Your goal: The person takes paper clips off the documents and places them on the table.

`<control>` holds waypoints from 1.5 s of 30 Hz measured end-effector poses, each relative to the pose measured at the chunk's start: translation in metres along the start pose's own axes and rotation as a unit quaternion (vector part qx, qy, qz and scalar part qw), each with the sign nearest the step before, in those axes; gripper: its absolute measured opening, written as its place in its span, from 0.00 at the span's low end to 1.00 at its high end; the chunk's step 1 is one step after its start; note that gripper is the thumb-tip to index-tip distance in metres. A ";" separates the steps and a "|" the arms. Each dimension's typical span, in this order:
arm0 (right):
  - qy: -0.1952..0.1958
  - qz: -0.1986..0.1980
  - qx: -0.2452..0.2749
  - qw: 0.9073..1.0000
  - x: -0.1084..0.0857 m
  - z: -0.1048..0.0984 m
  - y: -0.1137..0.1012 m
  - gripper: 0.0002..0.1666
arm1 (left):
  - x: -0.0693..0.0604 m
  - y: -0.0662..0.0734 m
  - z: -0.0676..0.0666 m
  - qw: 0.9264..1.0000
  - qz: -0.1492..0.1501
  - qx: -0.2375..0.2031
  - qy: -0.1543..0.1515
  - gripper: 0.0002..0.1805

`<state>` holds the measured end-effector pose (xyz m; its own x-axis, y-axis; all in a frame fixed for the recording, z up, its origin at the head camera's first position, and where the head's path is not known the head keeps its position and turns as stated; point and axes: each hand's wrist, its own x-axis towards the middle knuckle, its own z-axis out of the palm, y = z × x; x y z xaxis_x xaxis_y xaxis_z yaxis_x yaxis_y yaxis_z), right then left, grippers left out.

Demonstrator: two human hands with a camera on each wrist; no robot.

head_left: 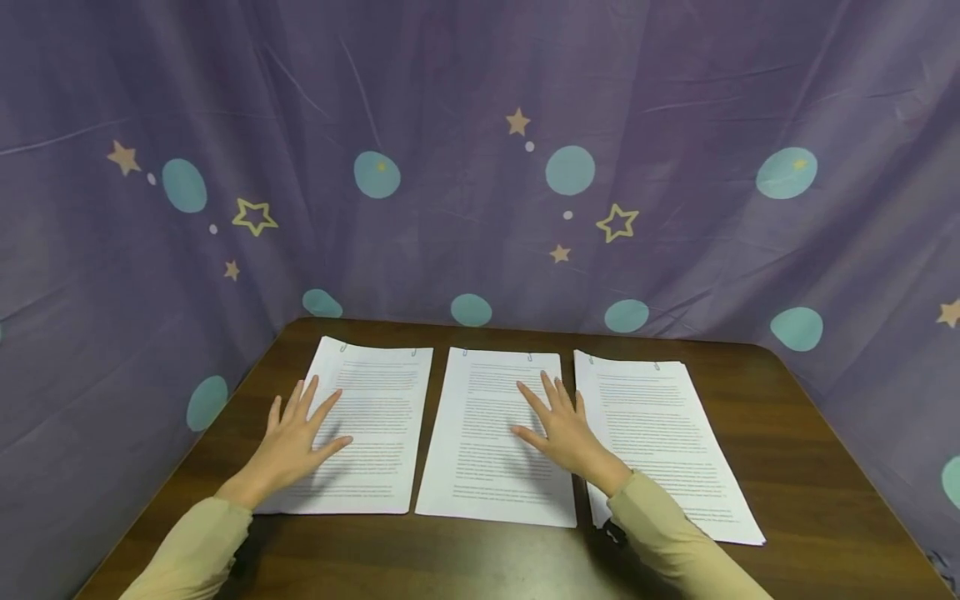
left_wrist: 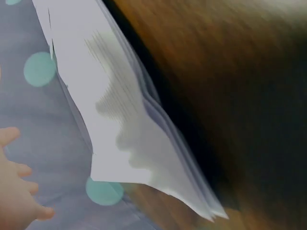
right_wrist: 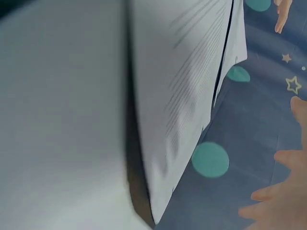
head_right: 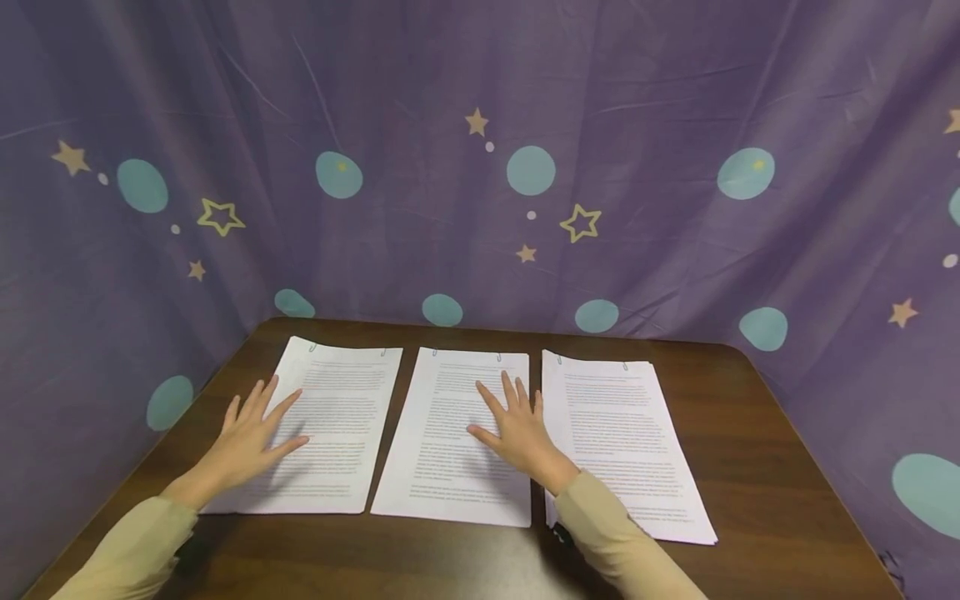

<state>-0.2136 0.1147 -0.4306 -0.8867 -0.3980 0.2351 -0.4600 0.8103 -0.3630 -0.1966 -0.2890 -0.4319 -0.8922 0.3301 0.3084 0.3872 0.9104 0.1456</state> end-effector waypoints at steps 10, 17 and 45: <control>-0.022 -0.025 0.067 0.997 0.025 0.019 -0.030 0.38 | -0.006 -0.024 -0.005 0.999 -0.038 -0.030 -0.002 0.39; -0.042 -0.027 0.133 0.990 0.040 0.034 -0.046 0.37 | -0.004 -0.037 -0.006 0.997 -0.062 -0.045 -0.001 0.38; -0.087 0.036 0.331 0.939 0.069 0.086 -0.096 0.32 | -0.002 -0.065 0.007 0.972 -0.172 -0.133 -0.090 0.39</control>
<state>-0.2351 -0.0274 -0.4572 -0.8845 -0.4630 0.0577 -0.2747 0.4169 -0.8664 -0.2214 -0.3470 -0.4482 -0.9964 0.0781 0.0325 0.0843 0.8862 0.4556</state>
